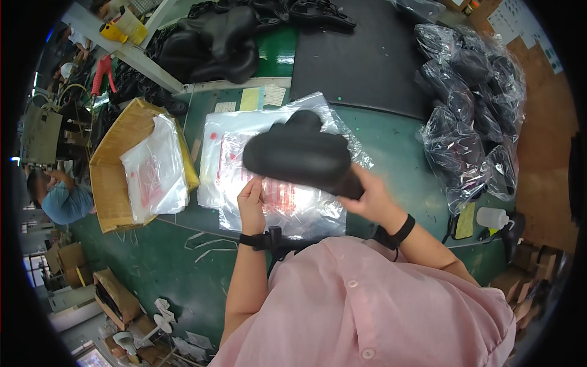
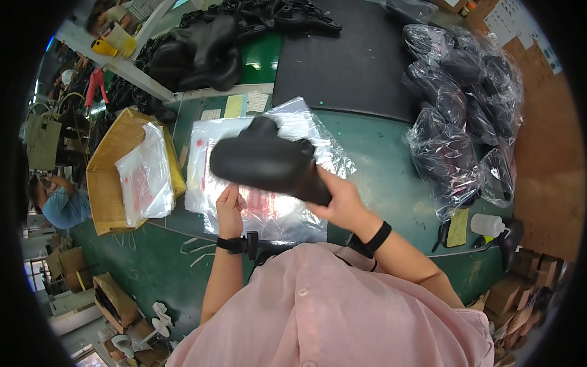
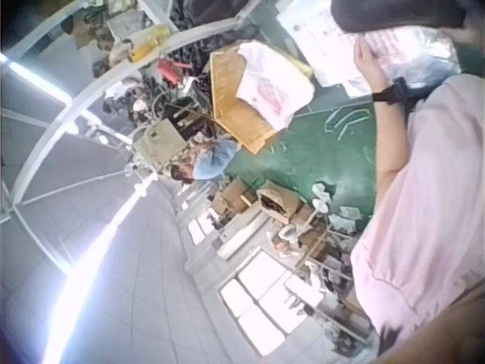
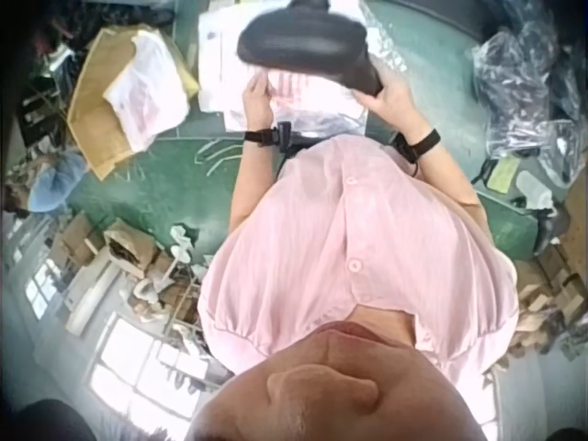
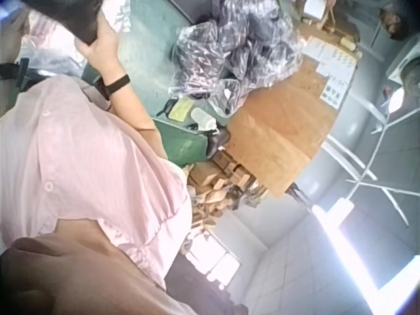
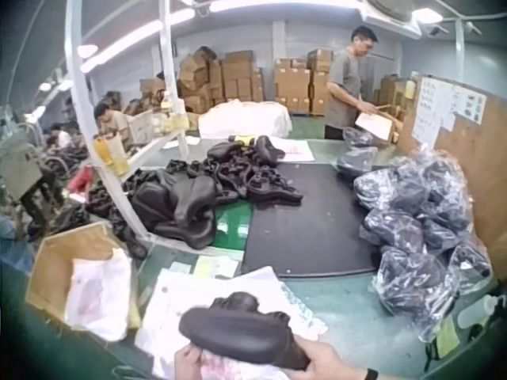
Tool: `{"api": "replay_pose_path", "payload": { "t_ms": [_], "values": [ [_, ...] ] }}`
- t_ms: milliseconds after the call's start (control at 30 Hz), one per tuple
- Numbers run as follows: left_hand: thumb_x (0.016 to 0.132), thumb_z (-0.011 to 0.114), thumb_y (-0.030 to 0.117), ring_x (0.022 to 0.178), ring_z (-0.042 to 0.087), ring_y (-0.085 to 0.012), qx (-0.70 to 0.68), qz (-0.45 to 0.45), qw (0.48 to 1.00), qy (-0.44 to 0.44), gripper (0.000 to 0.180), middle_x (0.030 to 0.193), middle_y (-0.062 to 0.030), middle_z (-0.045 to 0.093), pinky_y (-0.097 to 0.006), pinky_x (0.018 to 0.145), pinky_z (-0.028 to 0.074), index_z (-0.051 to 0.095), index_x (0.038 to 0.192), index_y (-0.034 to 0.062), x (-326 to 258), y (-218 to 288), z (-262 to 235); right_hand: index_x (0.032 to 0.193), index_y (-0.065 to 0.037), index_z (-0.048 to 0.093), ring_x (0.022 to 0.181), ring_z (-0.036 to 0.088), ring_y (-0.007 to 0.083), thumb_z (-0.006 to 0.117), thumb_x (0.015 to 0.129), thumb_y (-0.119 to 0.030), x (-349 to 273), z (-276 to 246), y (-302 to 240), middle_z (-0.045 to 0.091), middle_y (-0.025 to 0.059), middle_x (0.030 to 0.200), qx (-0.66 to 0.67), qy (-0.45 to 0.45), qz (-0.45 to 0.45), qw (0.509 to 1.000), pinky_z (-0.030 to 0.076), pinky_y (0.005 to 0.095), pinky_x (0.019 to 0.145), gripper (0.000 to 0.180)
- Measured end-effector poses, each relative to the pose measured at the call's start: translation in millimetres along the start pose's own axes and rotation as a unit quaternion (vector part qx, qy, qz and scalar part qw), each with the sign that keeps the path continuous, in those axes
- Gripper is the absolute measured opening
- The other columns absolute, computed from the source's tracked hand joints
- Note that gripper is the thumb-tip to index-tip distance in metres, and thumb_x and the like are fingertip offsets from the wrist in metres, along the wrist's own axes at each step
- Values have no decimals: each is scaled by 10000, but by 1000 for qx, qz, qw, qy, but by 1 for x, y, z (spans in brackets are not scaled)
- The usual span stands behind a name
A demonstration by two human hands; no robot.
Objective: The person repeatedly picks up black bicycle seats from a pile, wipes them with a cloth, and places them into clear plastic bags. The person handles the seats one at a time, turning them over to clean different sides before bagging them.
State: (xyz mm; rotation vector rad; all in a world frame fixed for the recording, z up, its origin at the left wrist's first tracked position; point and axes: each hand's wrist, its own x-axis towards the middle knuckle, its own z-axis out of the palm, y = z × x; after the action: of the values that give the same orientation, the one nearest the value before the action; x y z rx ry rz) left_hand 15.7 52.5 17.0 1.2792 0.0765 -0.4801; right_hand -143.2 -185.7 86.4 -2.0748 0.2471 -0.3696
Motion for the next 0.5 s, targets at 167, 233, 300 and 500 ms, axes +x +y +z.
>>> {"api": "replay_pose_path", "payload": {
  "t_ms": [167, 233, 300, 500],
  "values": [
    [992, 471, 188, 835, 630, -141, -58, 4, 997, 59, 319, 913, -55, 660, -256, 764, 502, 577, 1205, -25, 13, -19, -35, 1176, -13, 527, 861, 630, 377, 734, 681, -221, -15, 38, 2, 636, 219, 950, -100, -168, 42, 980, 504, 446, 725, 575],
    [966, 521, 129, 779, 620, -114, 62, 44, 995, 59, 262, 829, -26, 669, -251, 727, 497, 643, 1128, -36, 12, -2, -38, 1125, -10, 530, 844, 632, 384, 731, 681, -235, -13, 41, 8, 636, 231, 918, -107, -186, 61, 975, 499, 456, 722, 537],
    [947, 555, 101, 714, 604, -85, 179, 85, 980, -17, 220, 802, -16, 680, -250, 660, 487, 681, 1059, -40, -13, 54, 1, 1081, -10, 535, 833, 633, 393, 726, 680, -242, -17, 43, 12, 634, 241, 897, -103, -205, 104, 968, 496, 462, 719, 502],
    [780, 699, 113, 557, 597, -203, 484, 373, 754, -241, 259, 639, -47, 613, -311, 521, 481, 719, 1038, 110, -41, 74, 34, 1113, 75, 581, 844, 644, 259, 719, 709, -267, -1, 36, 19, 661, 191, 922, 183, -208, 295, 915, 496, 367, 750, 547]
  ]
}}
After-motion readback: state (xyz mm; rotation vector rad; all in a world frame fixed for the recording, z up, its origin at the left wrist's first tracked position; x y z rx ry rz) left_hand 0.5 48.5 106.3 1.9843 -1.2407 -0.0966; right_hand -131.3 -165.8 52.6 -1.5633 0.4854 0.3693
